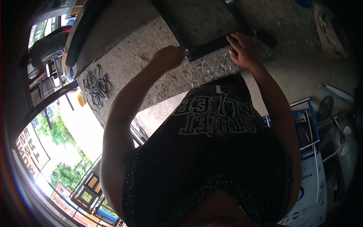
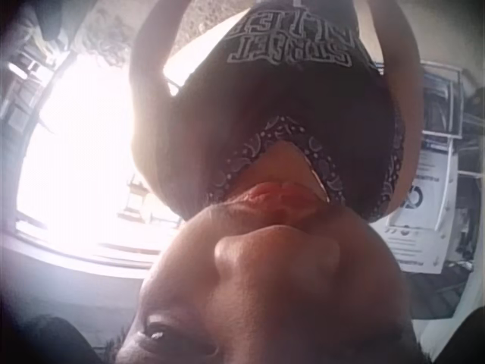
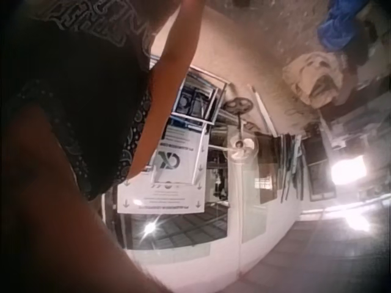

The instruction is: The person aligns a rectangular frame on the worktable, presses rubber spline into the frame groove using a spline roller tool, and cuts the spline using shears.

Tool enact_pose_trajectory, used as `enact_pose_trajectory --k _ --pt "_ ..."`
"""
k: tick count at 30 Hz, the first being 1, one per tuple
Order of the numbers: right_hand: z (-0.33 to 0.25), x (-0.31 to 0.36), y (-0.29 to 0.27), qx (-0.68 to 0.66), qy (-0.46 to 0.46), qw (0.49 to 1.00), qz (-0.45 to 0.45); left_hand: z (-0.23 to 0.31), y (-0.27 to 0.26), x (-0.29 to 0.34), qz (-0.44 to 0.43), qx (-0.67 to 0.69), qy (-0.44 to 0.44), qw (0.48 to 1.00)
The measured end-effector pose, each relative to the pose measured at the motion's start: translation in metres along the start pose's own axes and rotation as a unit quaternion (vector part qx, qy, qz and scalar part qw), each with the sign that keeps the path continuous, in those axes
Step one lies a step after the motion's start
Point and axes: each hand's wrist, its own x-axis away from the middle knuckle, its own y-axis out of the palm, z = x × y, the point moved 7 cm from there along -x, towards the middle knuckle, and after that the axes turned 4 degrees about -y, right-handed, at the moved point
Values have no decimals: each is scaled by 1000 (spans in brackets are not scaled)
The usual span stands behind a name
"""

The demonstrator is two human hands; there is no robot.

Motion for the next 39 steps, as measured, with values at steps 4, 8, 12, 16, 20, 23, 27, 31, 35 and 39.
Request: enact_pose_trajectory --k 4,8,12,16,20,23,27,31,35,39 --pt "-1 -1 0 1 -5 1000 -8 -3 4 -7 -26 -14 -22 999" --pt "-2 -1 0 1 7 1000 -6 12 -7 -11 -68 -49 -14 996" --pt "-1 0 1 22 14 1000 -12 14 -13 -11 -44 -25 -15 999" --pt "-2 0 1 25 17 999 -11 22 -14 -18 -83 -30 -18 996" --pt "1 1 1 20 16 1000 -12 15 -6 -16 -88 -15 -17 996" --pt "-1 2 3 35 17 999 -16 14 -9 -23 -35 -36 7 999" --pt "0 3 4 31 26 999 -28 37 -19 -35 -67 -41 2 997" --pt "3 6 7 41 36 998 -28 30 -21 -26 -103 -63 21 992" --pt "-1 2 4 46 26 998 -20 42 -16 -55 -58 -67 22 996" --pt "-30 3 8 66 -32 996 -45 35 -25 -46 -59 -52 36 996"
